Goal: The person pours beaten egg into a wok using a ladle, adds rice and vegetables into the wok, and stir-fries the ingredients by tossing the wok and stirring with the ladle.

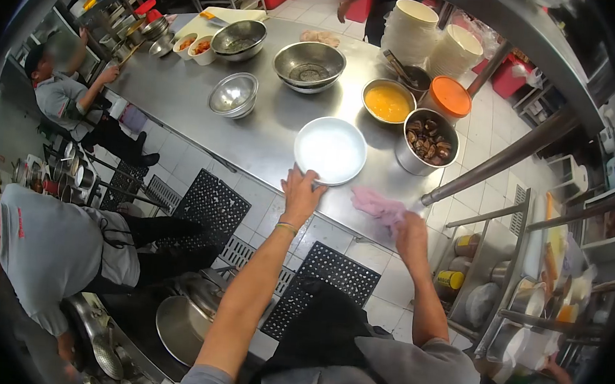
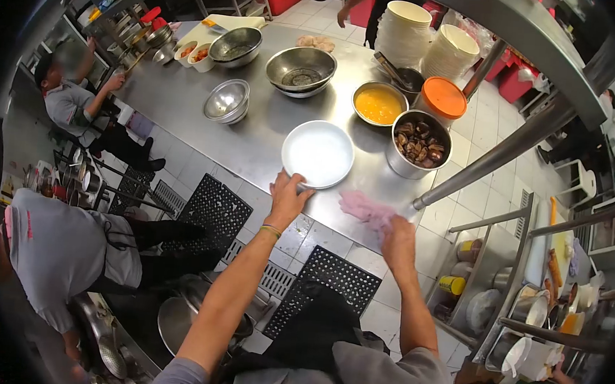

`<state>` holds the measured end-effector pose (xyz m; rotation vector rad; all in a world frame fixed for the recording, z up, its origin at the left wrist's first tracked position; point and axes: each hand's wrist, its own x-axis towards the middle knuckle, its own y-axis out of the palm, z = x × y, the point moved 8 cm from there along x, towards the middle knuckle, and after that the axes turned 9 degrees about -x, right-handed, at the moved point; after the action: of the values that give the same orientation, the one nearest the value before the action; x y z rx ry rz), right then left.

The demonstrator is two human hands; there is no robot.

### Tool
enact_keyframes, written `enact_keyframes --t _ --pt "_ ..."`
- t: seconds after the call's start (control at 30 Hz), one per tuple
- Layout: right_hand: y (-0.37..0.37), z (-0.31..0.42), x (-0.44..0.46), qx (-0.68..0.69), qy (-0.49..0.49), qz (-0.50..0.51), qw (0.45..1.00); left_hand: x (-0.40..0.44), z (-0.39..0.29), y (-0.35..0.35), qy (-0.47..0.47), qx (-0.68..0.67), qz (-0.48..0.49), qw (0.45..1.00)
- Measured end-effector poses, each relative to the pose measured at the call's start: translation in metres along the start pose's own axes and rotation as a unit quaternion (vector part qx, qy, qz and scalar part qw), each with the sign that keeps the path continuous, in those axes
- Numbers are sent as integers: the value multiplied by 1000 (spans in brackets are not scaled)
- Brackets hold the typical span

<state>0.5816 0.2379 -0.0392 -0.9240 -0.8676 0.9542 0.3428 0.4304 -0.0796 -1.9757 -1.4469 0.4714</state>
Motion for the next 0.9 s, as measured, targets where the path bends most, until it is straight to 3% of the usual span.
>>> enact_keyframes --t 0.1,0.2,0.27,0.33,0.37,0.47,0.53,0.6,0.67,0.73,0.77,0.87,0.9 --pt "-47 3 10 31 41 -161 986 -4 -4 4 11 -63 19 998" --pt "-21 -5 19 22 65 -171 983 -50 -7 -29 29 -137 -19 990" --pt "16 -2 19 -49 34 -99 993 -103 -1 -50 39 -139 -45 989" --pt "24 46 13 -78 6 -72 994 -170 22 -55 -5 -111 -34 993" --pt "26 73 10 -49 -44 -82 994 -208 40 -50 -71 -159 31 984" --pt "70 147 -11 39 -180 -14 983 -316 31 -50 -199 -374 208 882" --pt "118 189 -38 114 -267 80 954 -365 -32 -91 -200 -502 218 813" --pt "135 238 -66 120 -347 187 911 -390 -109 -160 2 -529 180 830" --pt "145 272 -101 128 -433 212 867 -423 -164 -197 127 -554 152 808" --pt "158 303 -132 130 -506 236 819 -454 -208 -227 219 -489 63 842" --pt "164 315 -149 130 -534 251 797 -469 -212 -229 215 -484 9 848" --pt "150 351 -202 127 -612 294 723 -506 -211 -224 85 -498 -66 861" --pt "143 363 -222 127 -635 309 696 -518 -219 -232 91 -483 -137 860"
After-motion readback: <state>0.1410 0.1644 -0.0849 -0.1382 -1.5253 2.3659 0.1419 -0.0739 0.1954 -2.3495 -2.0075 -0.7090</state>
